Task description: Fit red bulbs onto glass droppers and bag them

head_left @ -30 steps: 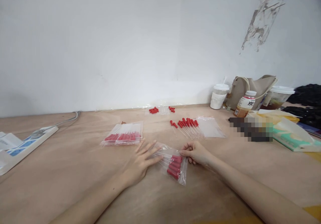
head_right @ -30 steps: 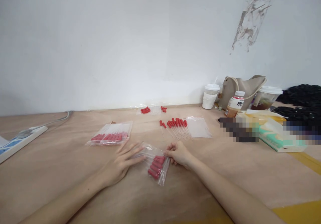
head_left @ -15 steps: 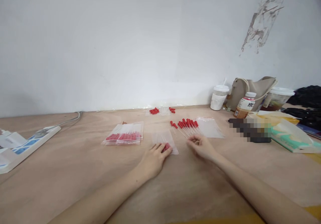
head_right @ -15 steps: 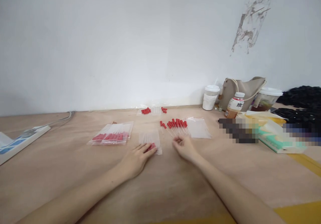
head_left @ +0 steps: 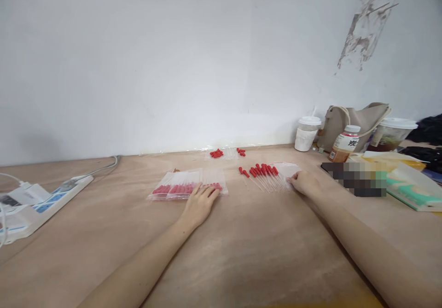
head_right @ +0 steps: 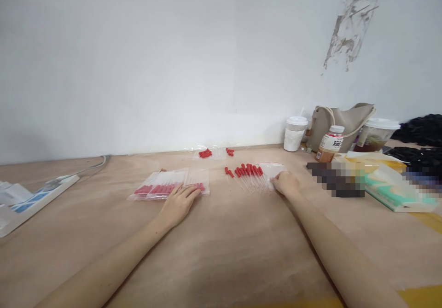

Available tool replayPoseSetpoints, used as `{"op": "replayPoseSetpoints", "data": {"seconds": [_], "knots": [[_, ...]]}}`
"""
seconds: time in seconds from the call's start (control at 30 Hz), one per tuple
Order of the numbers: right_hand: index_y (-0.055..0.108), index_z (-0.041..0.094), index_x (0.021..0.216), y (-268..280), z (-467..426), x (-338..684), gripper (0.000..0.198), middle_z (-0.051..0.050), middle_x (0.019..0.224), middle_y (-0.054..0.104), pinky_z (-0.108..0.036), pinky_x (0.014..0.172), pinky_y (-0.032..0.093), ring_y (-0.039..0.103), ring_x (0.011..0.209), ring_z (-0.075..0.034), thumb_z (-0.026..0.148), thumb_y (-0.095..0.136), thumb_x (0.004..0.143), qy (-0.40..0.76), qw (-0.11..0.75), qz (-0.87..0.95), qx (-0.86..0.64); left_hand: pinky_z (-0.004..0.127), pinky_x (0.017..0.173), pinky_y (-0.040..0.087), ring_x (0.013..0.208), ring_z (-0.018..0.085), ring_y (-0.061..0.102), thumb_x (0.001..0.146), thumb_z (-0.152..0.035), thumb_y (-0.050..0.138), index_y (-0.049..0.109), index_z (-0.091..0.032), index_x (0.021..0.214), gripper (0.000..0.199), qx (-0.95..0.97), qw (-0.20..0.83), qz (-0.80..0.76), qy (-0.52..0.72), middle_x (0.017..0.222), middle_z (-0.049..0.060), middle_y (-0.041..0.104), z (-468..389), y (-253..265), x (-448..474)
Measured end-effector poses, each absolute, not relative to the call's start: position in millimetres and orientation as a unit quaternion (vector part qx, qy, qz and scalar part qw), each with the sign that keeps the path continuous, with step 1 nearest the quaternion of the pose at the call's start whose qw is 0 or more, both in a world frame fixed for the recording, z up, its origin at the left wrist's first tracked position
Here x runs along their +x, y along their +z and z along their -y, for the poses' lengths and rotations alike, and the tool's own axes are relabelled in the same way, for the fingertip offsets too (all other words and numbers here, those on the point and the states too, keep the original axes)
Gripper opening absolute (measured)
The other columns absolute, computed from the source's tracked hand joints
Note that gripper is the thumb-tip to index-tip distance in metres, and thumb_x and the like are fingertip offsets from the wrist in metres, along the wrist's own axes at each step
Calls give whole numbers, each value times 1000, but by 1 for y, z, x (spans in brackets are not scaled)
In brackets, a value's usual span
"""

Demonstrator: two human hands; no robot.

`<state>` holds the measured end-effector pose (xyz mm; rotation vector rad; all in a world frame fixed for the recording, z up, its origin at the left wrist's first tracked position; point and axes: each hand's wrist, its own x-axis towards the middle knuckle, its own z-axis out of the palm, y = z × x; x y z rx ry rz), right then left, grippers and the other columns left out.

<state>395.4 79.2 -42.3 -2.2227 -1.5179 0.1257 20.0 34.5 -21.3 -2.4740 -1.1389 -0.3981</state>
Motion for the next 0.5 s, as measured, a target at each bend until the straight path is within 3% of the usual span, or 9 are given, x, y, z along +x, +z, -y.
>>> {"op": "replayPoseSetpoints", "data": {"seconds": [0.1,0.23,0.3,0.4,0.5], "knots": [[61,16,65,-36,-74,389,22,-12,75,61,-30,57,37,57,71,-24,35,51,70,11,248,536,-807,46,97,24,105,23,50,87,-15,36,52,-23,110,29,-874,184,421,-159,114,7,56,-36,-27,19],[56,17,75,-16,-53,358,21,-8,74,59,-29,58,38,54,67,-19,35,45,77,-120,428,541,-714,48,99,23,106,23,49,88,-19,37,53,-23,109,27,-861,181,431,-203,113,7,56,-40,-28,24],[52,17,77,-11,-38,332,16,-5,72,58,-26,57,39,53,62,-15,31,45,79,-118,479,634,-596,46,100,24,113,24,43,86,-21,40,48,-21,115,30,-853,165,422,-258,119,9,52,-38,-28,24],[50,19,80,-13,-15,290,9,-5,80,58,-24,65,41,55,73,-14,21,41,81,-62,432,811,-389,43,100,28,120,25,34,82,-27,47,29,-14,130,52,-835,92,409,-357,128,14,40,-33,-27,21],[50,20,87,-24,2,261,16,-6,93,58,-24,69,43,55,81,-13,15,35,83,-19,336,900,-278,44,97,33,122,27,31,75,-35,57,13,-14,135,78,-837,3,369,-404,133,16,32,-25,-23,14]]}}
